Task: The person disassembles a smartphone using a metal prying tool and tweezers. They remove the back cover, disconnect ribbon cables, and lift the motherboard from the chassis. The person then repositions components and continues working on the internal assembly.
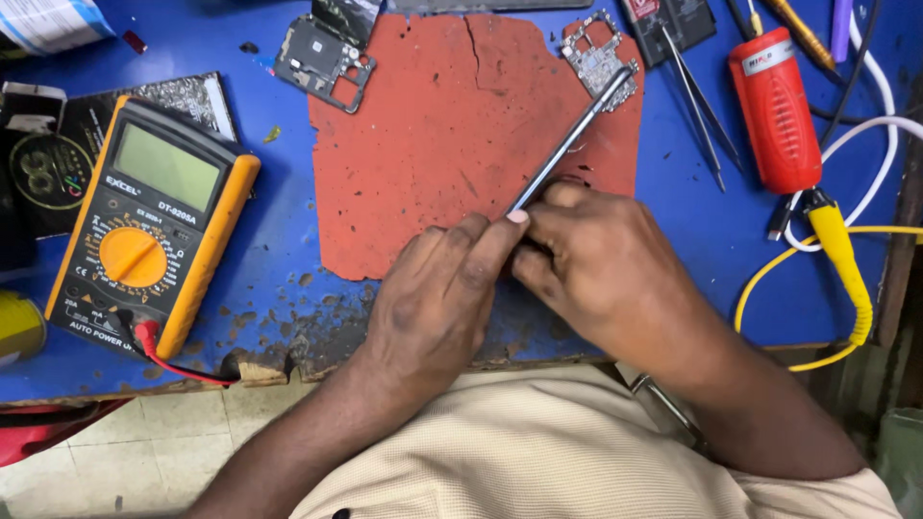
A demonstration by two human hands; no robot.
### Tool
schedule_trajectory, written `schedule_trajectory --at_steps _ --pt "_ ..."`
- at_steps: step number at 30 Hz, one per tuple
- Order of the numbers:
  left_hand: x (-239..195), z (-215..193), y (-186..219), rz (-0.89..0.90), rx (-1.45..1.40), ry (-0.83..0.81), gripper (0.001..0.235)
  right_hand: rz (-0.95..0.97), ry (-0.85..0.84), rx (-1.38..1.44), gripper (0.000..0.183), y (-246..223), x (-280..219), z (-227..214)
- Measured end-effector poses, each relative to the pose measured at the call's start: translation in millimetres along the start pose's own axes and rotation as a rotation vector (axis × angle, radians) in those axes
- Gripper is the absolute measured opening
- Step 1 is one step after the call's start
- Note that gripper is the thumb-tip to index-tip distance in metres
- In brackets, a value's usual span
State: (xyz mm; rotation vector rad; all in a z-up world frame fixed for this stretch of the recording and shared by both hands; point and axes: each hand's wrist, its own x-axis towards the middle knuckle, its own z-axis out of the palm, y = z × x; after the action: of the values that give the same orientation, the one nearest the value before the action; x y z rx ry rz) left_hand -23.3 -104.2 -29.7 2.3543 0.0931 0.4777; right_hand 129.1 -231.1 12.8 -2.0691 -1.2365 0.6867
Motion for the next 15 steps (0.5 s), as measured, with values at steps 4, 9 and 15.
schedule_trajectory --at_steps 4,9,15 --pt "0.6 -2.3 -0.2 -0.063 -0.070 -0.001 0.061 0.011 0.037 0.043 0.010 9.4 -6.5 -3.0" --pt "3.8 -4.8 0.9 -0.178 -0.183 0.062 0.055 0.148 0.127 0.258 0.015 19.3 -37.6 -6.5" --pt "5.3 -11.9 3.7 -0.413 -0.200 0.011 0.065 0.152 0.379 0.017 0.019 37.1 -63.9 7.5"
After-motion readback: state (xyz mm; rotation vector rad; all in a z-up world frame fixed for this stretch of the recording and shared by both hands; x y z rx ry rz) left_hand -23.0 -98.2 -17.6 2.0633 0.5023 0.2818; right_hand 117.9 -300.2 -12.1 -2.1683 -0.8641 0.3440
